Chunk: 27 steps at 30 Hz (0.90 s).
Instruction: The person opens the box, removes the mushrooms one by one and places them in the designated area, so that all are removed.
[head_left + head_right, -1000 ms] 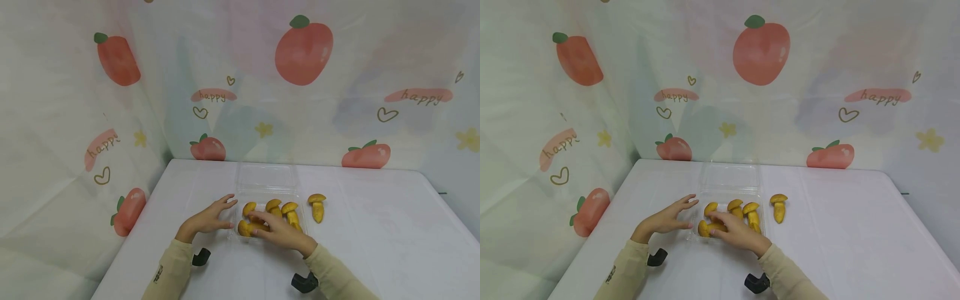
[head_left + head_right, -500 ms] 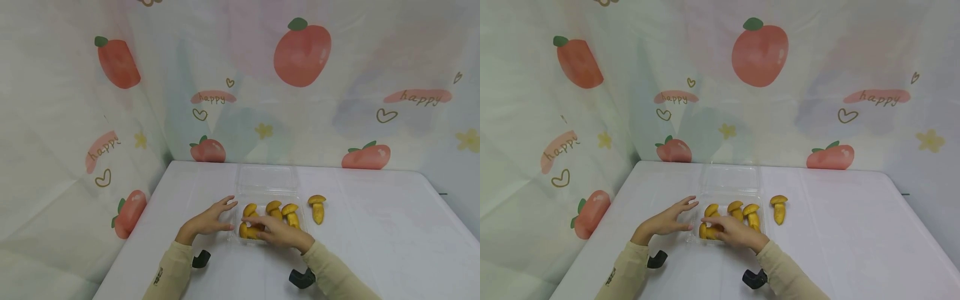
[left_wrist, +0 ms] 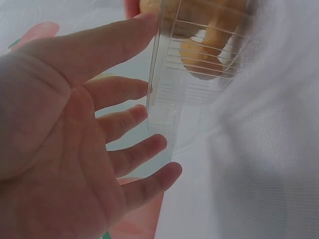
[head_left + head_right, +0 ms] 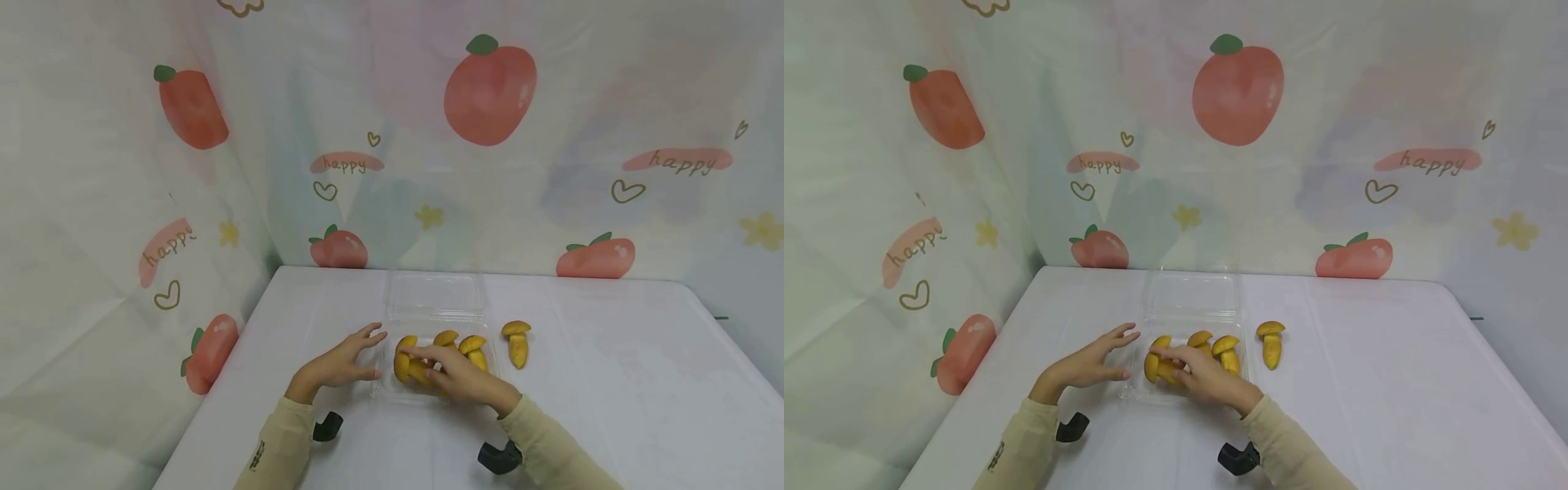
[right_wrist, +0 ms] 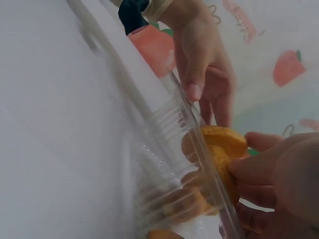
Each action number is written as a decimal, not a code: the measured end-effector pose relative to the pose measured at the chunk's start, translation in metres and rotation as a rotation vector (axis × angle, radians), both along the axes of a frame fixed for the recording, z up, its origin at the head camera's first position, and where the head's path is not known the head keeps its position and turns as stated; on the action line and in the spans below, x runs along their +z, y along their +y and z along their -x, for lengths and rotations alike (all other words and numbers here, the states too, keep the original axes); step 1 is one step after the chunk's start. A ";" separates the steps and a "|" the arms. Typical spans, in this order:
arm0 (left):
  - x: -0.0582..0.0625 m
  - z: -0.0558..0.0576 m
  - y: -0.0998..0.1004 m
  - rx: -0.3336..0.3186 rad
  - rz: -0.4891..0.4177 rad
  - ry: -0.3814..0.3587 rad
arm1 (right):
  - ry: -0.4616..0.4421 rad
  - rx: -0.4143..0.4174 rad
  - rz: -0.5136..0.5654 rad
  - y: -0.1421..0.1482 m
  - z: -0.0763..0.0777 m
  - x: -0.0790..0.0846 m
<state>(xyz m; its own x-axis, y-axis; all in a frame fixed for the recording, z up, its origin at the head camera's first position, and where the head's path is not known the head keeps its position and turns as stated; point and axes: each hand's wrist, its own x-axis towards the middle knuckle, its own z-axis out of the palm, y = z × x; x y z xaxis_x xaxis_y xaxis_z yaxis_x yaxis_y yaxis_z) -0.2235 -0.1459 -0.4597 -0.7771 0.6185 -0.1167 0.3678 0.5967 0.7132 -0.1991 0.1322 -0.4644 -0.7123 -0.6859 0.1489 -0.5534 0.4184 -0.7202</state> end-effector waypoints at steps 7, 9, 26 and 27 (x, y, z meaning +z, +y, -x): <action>0.000 -0.001 -0.001 0.006 0.005 -0.001 | 0.001 -0.076 0.028 0.018 -0.005 0.006; 0.000 0.000 -0.001 0.010 -0.003 -0.001 | -0.006 -0.083 0.057 0.023 -0.006 0.008; 0.000 0.000 -0.001 0.004 0.003 -0.002 | 0.064 -0.257 0.198 0.064 -0.017 0.026; 0.000 0.000 -0.001 0.002 0.004 -0.003 | 0.072 -0.264 0.197 0.067 -0.017 0.026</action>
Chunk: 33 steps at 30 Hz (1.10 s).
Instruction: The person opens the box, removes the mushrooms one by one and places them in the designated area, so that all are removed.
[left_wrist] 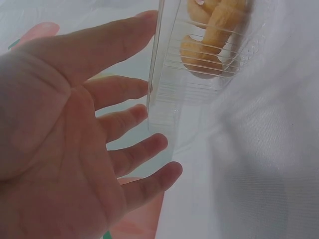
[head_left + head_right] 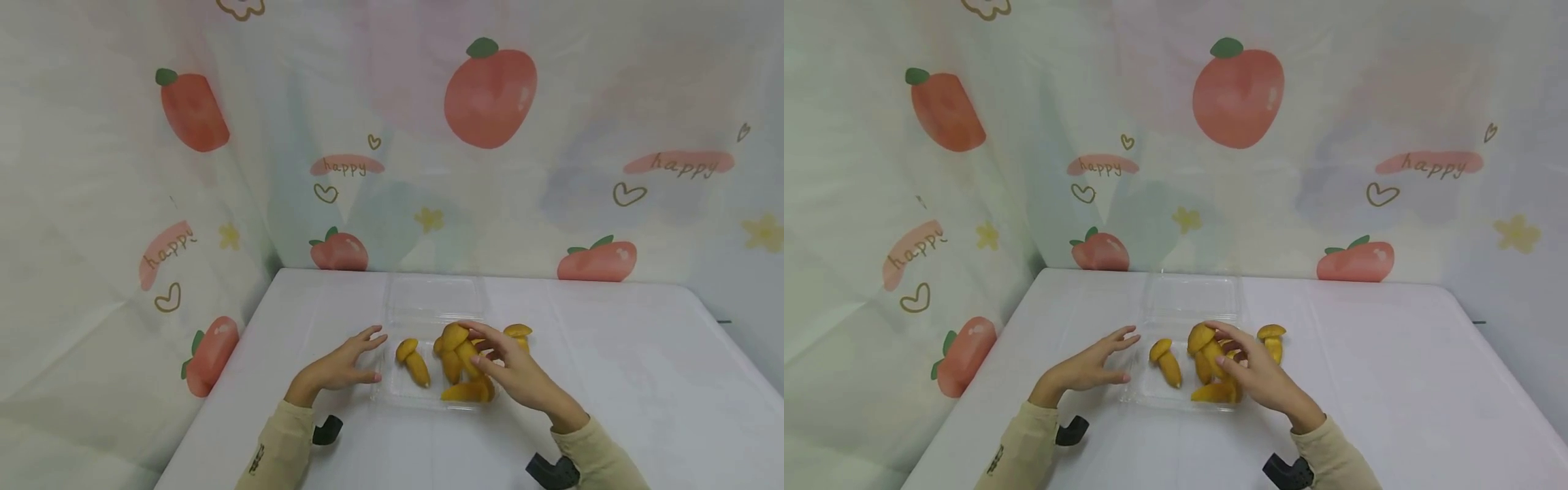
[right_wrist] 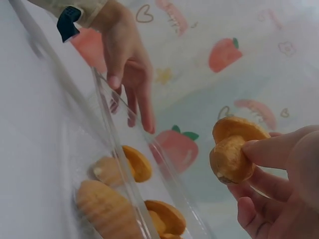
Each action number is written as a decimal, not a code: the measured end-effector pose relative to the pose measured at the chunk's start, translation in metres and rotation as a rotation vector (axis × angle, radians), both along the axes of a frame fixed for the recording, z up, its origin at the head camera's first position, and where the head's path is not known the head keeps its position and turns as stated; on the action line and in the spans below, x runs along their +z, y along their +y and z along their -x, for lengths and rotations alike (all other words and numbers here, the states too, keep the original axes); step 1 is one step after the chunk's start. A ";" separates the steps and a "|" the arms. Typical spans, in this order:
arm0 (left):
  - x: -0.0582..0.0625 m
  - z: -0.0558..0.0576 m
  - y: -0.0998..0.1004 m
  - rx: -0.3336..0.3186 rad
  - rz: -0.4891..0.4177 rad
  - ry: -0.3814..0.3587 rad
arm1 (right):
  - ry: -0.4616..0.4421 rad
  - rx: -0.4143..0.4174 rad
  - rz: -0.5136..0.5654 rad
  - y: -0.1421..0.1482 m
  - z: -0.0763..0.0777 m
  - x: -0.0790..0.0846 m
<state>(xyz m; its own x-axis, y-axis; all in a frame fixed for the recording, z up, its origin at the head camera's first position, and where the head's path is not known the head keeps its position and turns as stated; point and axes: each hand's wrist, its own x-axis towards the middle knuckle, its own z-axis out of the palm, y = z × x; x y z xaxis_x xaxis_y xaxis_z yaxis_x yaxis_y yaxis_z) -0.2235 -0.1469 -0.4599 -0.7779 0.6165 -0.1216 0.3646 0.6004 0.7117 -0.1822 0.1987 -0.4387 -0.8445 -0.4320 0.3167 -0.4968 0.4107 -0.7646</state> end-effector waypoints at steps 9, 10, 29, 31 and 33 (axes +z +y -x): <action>0.000 -0.001 0.001 -0.005 0.000 0.005 | 0.031 -0.062 0.040 0.026 0.007 0.003; 0.000 -0.001 0.001 -0.005 0.000 0.006 | 0.035 -0.070 0.041 0.029 0.008 0.003; -0.001 0.000 0.001 0.001 0.004 0.008 | 0.032 -0.169 0.023 0.055 0.017 -0.003; -0.001 0.000 0.001 -0.001 0.004 0.004 | 0.032 -0.174 0.026 0.057 0.017 -0.003; -0.001 0.000 0.002 -0.005 -0.001 0.003 | 0.031 -0.179 0.027 0.059 0.018 -0.003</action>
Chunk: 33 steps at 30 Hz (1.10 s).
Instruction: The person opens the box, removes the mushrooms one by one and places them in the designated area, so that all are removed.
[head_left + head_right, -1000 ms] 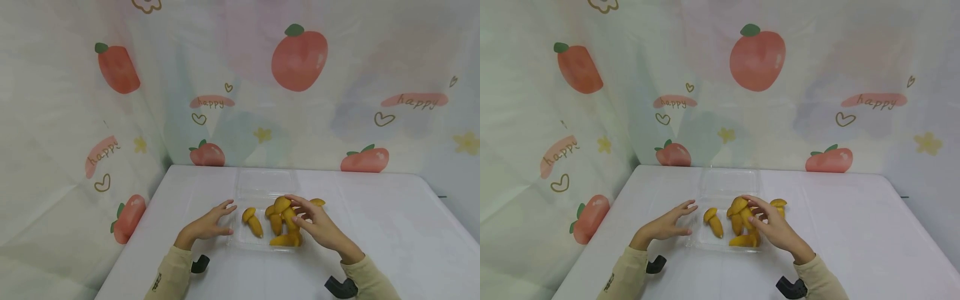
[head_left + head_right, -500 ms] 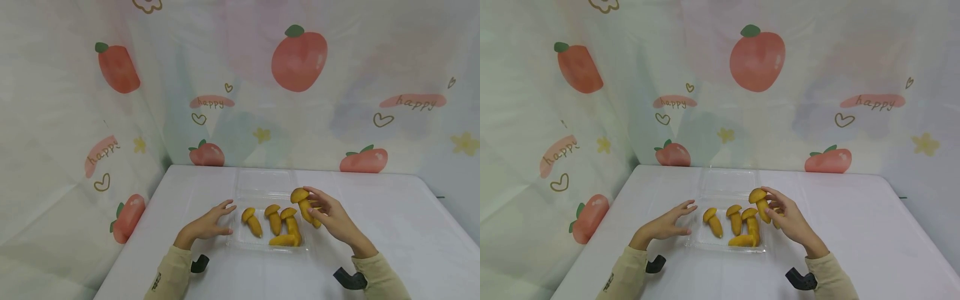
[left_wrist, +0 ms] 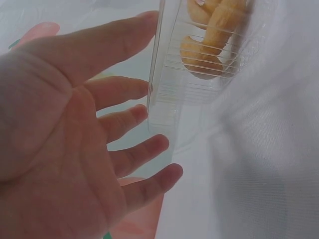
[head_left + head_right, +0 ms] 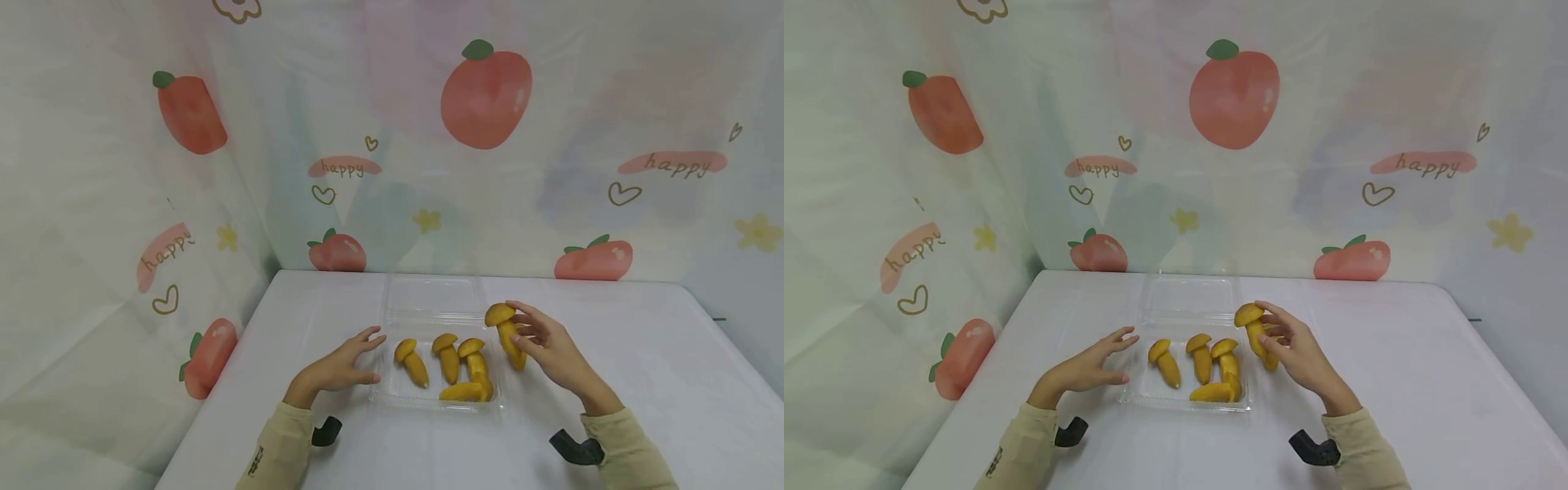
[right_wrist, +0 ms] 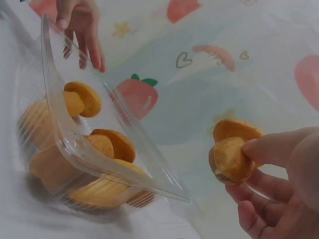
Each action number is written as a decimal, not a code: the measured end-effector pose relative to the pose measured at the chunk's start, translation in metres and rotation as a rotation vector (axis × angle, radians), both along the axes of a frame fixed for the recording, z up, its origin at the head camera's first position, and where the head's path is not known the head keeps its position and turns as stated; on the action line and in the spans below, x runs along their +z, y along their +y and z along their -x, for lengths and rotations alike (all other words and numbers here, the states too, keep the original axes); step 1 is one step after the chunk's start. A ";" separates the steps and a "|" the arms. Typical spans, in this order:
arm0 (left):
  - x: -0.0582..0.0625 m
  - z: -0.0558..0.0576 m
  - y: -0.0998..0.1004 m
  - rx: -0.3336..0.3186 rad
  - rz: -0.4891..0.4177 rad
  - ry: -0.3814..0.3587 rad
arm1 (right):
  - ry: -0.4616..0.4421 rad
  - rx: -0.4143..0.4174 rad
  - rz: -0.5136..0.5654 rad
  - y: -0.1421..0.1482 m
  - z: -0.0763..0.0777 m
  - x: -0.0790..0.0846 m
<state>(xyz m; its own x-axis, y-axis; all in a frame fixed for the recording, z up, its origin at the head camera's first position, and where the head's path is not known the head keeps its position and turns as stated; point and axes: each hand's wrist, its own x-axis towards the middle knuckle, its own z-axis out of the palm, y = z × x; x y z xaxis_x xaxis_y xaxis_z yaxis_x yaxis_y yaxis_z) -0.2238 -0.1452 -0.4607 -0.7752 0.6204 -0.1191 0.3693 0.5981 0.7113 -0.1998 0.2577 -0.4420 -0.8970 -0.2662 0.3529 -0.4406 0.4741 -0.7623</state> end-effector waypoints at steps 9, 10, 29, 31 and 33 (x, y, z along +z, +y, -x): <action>0.000 0.000 0.000 0.003 -0.005 -0.005 | -0.027 -0.026 -0.009 0.011 0.003 -0.001; 0.001 0.000 0.000 0.005 -0.005 -0.007 | -0.028 -0.035 -0.015 0.012 0.003 -0.001; -0.002 0.000 0.000 0.022 0.011 -0.019 | -0.072 -0.097 -0.039 0.030 0.008 -0.006; -0.001 0.000 0.000 0.023 0.008 -0.018 | -0.072 -0.100 -0.038 0.032 0.009 -0.007; -0.002 0.000 0.000 0.025 0.006 -0.015 | -0.076 -0.103 -0.040 0.034 0.010 -0.008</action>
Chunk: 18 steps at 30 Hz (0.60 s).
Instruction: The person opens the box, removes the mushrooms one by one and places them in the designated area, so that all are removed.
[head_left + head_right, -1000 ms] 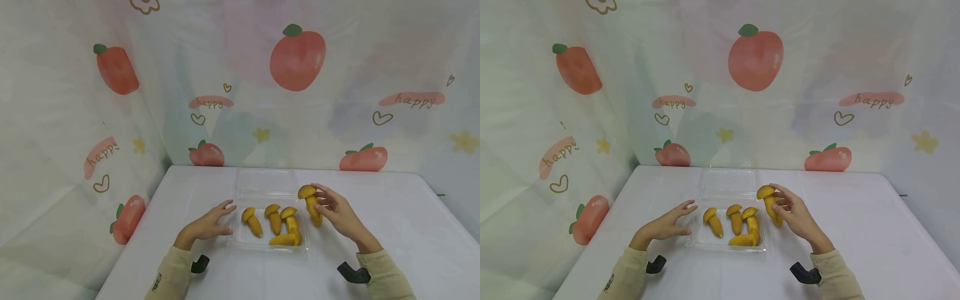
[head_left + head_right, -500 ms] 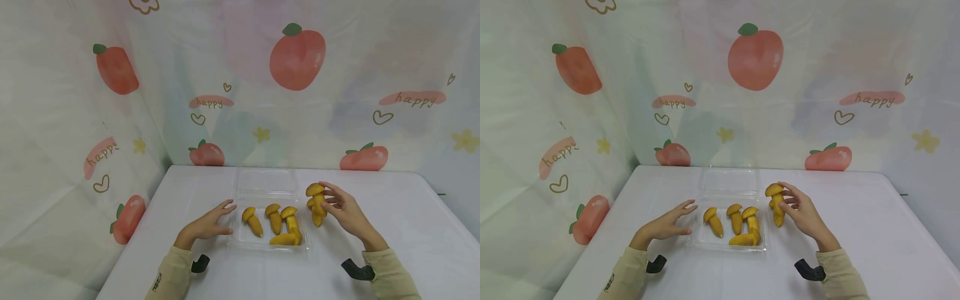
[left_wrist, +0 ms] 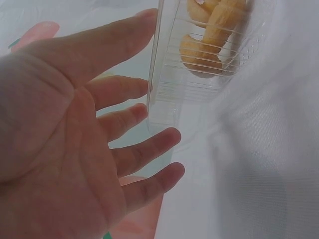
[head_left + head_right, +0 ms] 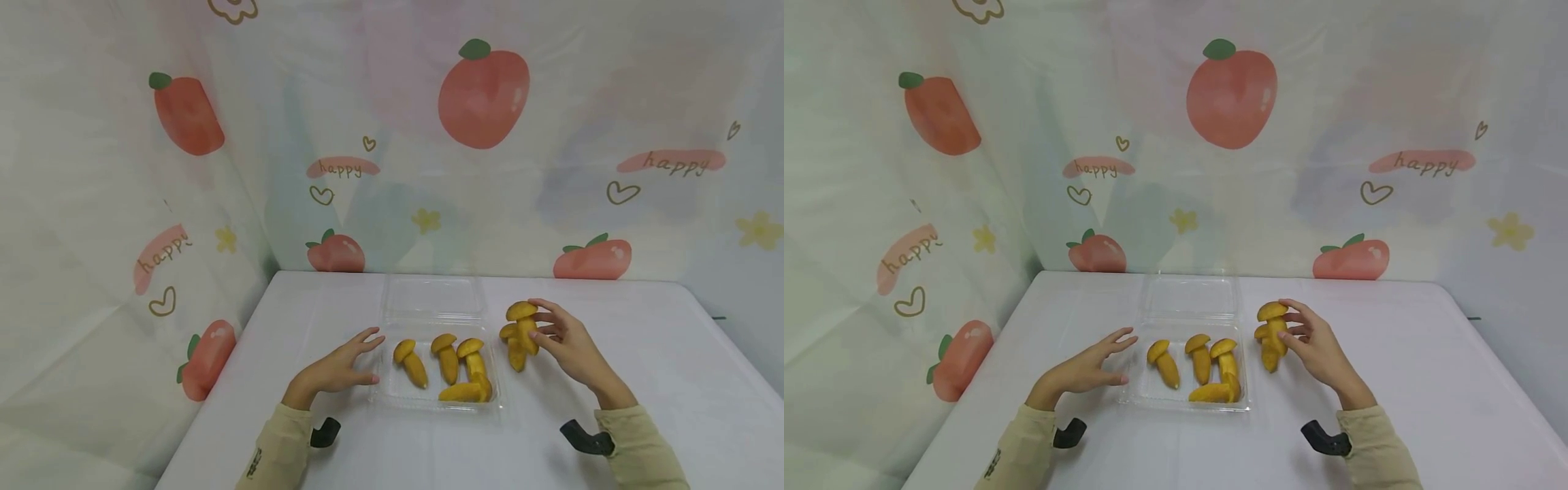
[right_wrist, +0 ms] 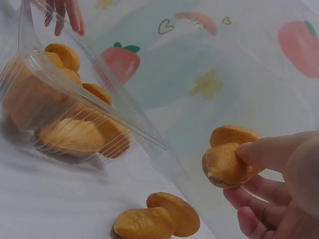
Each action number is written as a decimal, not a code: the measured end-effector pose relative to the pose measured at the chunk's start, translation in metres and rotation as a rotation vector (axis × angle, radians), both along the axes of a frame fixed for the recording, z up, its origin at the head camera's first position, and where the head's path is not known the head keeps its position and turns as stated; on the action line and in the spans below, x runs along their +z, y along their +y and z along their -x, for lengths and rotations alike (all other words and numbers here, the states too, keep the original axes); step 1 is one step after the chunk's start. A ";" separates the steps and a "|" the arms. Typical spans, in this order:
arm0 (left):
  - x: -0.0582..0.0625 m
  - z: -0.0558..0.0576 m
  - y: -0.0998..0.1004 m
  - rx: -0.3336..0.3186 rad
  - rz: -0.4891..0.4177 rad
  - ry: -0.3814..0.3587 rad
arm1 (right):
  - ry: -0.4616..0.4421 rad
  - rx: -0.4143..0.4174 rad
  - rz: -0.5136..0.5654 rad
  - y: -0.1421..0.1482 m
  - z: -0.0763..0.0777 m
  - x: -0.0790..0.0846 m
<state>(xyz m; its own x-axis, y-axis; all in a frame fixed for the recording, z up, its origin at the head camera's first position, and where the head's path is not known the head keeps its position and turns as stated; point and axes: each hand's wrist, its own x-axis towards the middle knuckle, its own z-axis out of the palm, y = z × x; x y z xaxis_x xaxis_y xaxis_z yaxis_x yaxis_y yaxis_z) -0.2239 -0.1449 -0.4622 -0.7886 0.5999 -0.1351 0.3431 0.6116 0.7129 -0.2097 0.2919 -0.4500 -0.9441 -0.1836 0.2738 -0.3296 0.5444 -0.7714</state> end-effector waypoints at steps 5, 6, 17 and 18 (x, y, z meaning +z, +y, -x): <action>-0.001 0.001 0.000 0.000 0.004 0.002 | -0.041 -0.028 -0.015 0.005 0.002 -0.003; -0.001 0.001 0.000 0.002 0.004 0.001 | -0.051 -0.036 -0.018 0.006 0.003 -0.004; -0.001 0.000 0.000 0.005 0.001 0.004 | -0.106 -0.062 -0.048 0.018 0.006 -0.014; -0.001 0.000 0.000 0.006 0.003 0.004 | -0.114 -0.064 -0.051 0.019 0.005 -0.015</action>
<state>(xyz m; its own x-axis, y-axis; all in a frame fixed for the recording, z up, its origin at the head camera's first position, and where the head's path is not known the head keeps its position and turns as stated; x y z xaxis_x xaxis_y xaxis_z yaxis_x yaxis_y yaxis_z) -0.2240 -0.1447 -0.4629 -0.7926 0.5949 -0.1338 0.3426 0.6159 0.7095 -0.2152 0.3112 -0.4648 -0.9788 -0.1330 0.1561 -0.2049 0.6013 -0.7723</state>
